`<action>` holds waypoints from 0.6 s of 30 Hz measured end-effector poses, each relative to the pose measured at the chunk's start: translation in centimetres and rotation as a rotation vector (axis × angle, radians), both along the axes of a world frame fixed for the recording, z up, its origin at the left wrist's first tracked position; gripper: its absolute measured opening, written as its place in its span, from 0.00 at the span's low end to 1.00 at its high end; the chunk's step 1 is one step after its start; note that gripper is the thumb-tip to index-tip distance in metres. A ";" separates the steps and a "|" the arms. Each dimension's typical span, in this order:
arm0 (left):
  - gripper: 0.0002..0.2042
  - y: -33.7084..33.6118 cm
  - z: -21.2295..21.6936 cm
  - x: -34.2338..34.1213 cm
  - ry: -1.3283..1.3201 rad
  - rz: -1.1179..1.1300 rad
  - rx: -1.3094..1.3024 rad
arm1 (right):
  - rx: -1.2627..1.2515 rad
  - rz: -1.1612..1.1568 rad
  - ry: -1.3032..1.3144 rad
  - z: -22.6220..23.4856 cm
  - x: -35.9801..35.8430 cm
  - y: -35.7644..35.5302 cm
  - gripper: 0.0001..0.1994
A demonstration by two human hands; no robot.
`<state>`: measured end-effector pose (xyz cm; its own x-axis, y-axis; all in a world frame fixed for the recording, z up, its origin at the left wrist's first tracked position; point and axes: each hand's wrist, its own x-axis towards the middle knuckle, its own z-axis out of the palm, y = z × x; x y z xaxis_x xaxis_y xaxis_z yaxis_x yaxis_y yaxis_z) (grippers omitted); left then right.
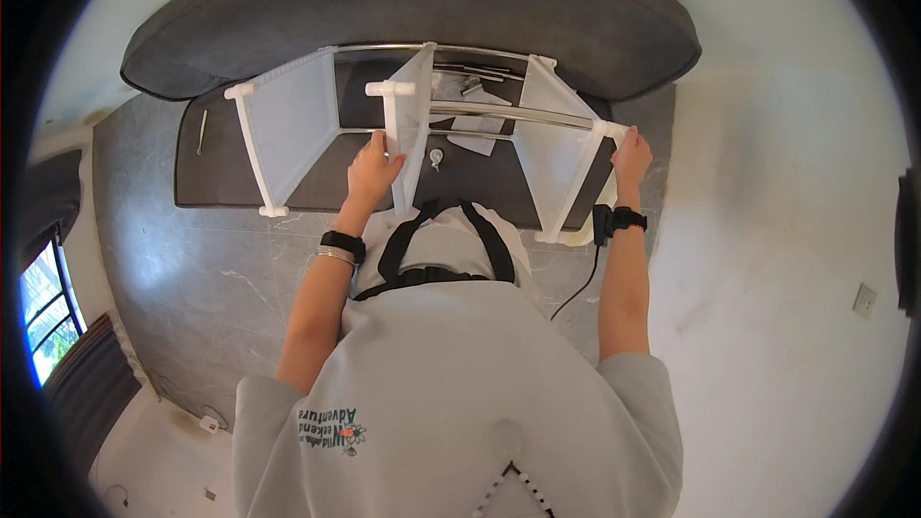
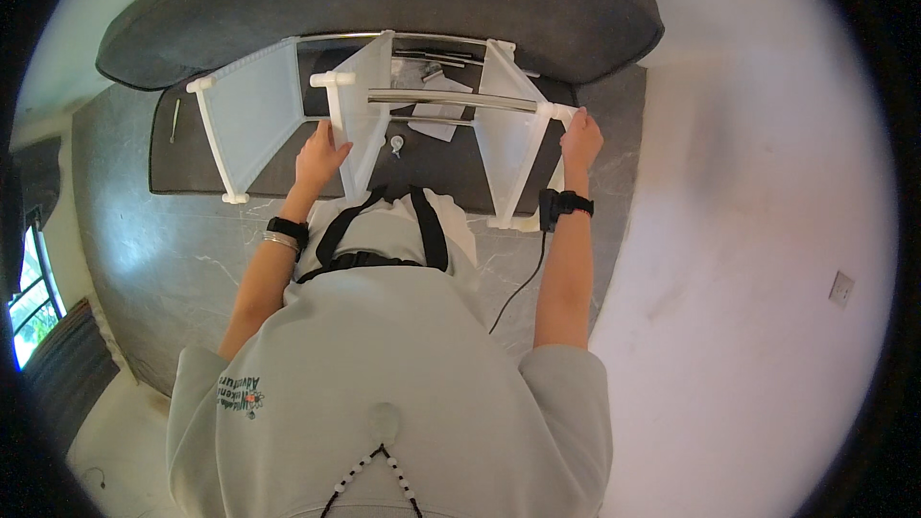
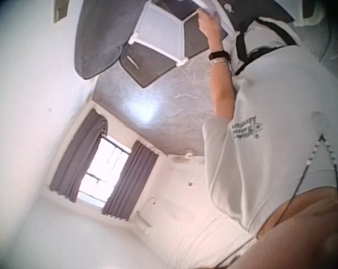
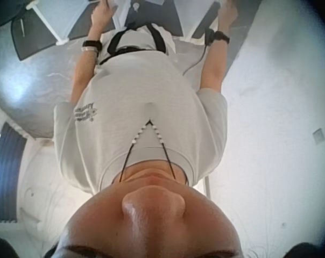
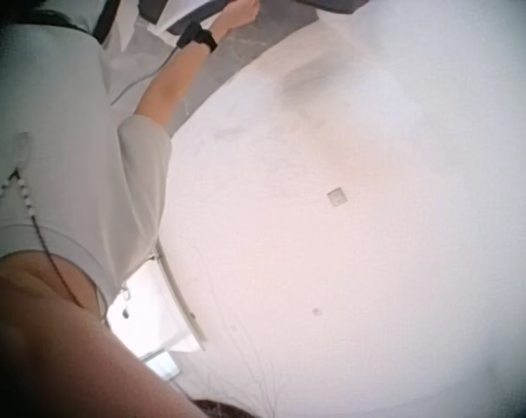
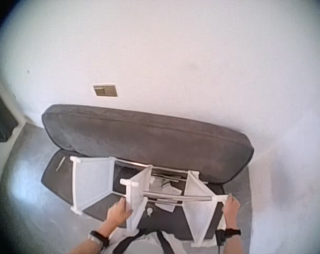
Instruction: Assembling a white plastic utility cart by connecting frame pieces and trays.
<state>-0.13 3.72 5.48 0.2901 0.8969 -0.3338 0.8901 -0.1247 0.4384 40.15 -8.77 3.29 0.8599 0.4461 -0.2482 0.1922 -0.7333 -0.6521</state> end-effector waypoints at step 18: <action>0.20 3.3 5.9 9.6 -0.272 -0.523 0.510 | -0.021 0.006 -0.120 -1.2 2.7 2.9 0.24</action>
